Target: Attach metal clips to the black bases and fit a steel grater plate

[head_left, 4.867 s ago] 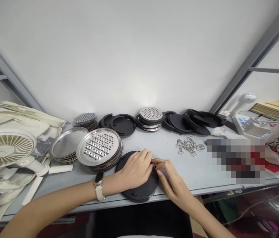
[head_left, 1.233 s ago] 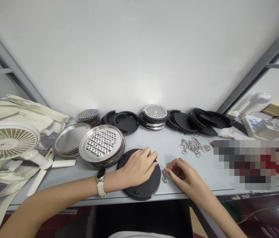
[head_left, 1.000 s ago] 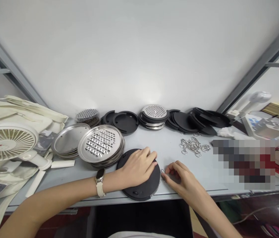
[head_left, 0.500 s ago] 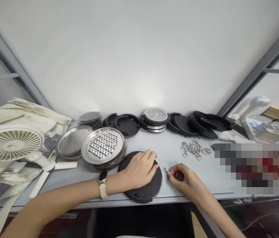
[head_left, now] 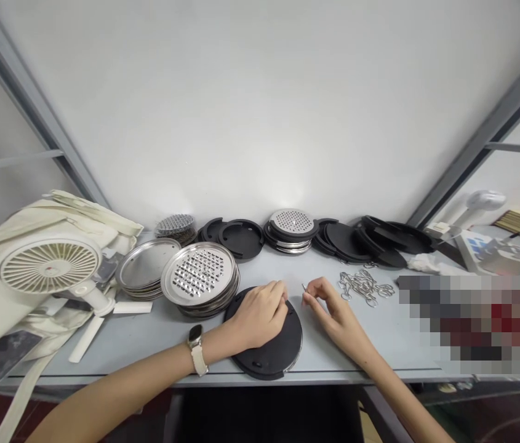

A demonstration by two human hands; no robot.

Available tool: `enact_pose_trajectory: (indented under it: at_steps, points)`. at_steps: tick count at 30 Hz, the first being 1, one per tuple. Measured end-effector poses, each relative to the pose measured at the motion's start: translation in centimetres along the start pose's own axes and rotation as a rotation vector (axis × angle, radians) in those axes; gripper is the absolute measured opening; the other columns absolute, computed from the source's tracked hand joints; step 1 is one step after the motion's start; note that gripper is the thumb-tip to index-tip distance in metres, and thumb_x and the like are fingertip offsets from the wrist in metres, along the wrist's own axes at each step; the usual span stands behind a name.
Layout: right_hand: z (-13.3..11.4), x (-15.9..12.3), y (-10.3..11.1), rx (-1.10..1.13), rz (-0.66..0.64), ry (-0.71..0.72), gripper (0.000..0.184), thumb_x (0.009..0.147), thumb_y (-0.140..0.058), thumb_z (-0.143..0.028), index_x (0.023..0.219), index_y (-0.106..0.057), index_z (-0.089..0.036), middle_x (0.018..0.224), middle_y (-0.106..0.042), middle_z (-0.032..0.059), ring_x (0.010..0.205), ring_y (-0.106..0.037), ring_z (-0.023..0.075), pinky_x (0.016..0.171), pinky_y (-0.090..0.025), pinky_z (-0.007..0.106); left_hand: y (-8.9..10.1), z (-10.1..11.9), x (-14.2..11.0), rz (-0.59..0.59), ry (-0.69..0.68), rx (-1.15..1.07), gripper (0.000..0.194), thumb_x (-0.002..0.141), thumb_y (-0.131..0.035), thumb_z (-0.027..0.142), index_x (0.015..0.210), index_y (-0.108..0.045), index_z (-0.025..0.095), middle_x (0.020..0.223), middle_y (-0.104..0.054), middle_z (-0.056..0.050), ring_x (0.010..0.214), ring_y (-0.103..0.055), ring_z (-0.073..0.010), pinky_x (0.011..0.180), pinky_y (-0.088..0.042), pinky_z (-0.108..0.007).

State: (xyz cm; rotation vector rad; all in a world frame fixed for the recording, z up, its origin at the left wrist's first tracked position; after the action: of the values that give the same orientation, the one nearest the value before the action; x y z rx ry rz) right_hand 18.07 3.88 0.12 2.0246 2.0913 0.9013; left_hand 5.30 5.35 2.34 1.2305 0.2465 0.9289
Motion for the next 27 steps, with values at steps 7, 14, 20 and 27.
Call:
enact_pose_trajectory:
  at_steps: [7,14,20,27]
  points:
    - [1.2,0.1,-1.7,0.057,-0.104,-0.077,0.017,0.098,-0.037,-0.039,0.098,-0.044,-0.023,0.06,-0.043,-0.0075,0.055,-0.043,0.0132,0.057,-0.036,0.024,-0.6,-0.3,0.1,-0.006,0.032,0.113,0.011,0.085,-0.041,0.013,0.076,-0.043,0.02,0.075,-0.055,0.0,0.07,-0.053,-0.016,0.064,-0.04,-0.028]
    - [1.0,0.6,-2.2,0.007,-0.135,-0.043,0.02,0.099,-0.03,-0.034,0.089,-0.044,-0.024,0.066,-0.045,-0.0053,0.058,-0.045,0.0139,0.06,-0.037,0.024,-1.1,0.2,0.8,-0.042,0.023,0.182,0.009,0.084,-0.041,0.013,0.08,-0.047,0.019,0.078,-0.057,-0.001,0.073,-0.056,-0.0178,0.066,-0.041,-0.03]
    - [1.2,0.1,-1.6,-0.062,-0.11,-0.082,0.017,0.099,-0.03,-0.033,0.089,-0.042,-0.025,0.064,-0.046,-0.0058,0.056,-0.047,0.0145,0.058,-0.035,0.024,-1.8,0.4,1.8,-0.064,0.018,0.17,0.008,0.085,-0.04,0.015,0.081,-0.046,0.019,0.08,-0.058,-0.001,0.074,-0.055,-0.0175,0.067,-0.04,-0.03]
    - [1.2,-0.3,-1.4,-0.085,-0.131,-0.092,0.019,0.099,-0.03,-0.032,0.104,-0.048,-0.025,0.066,-0.054,-0.0043,0.055,-0.049,0.0144,0.057,-0.036,0.024,-1.7,0.2,2.0,-0.022,0.015,0.117,0.008,0.084,-0.041,0.015,0.078,-0.043,0.02,0.075,-0.057,0.001,0.068,-0.053,-0.0154,0.061,-0.036,-0.028]
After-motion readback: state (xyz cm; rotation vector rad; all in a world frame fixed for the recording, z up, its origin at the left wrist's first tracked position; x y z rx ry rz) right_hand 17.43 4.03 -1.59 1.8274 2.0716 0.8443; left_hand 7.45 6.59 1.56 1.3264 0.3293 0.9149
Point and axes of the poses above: each hand's wrist, its own x-axis towards the middle knuckle, its own y-axis out of the back of the hand, z = x × y, the point moved 8 cm from there along x, towards the middle knuckle
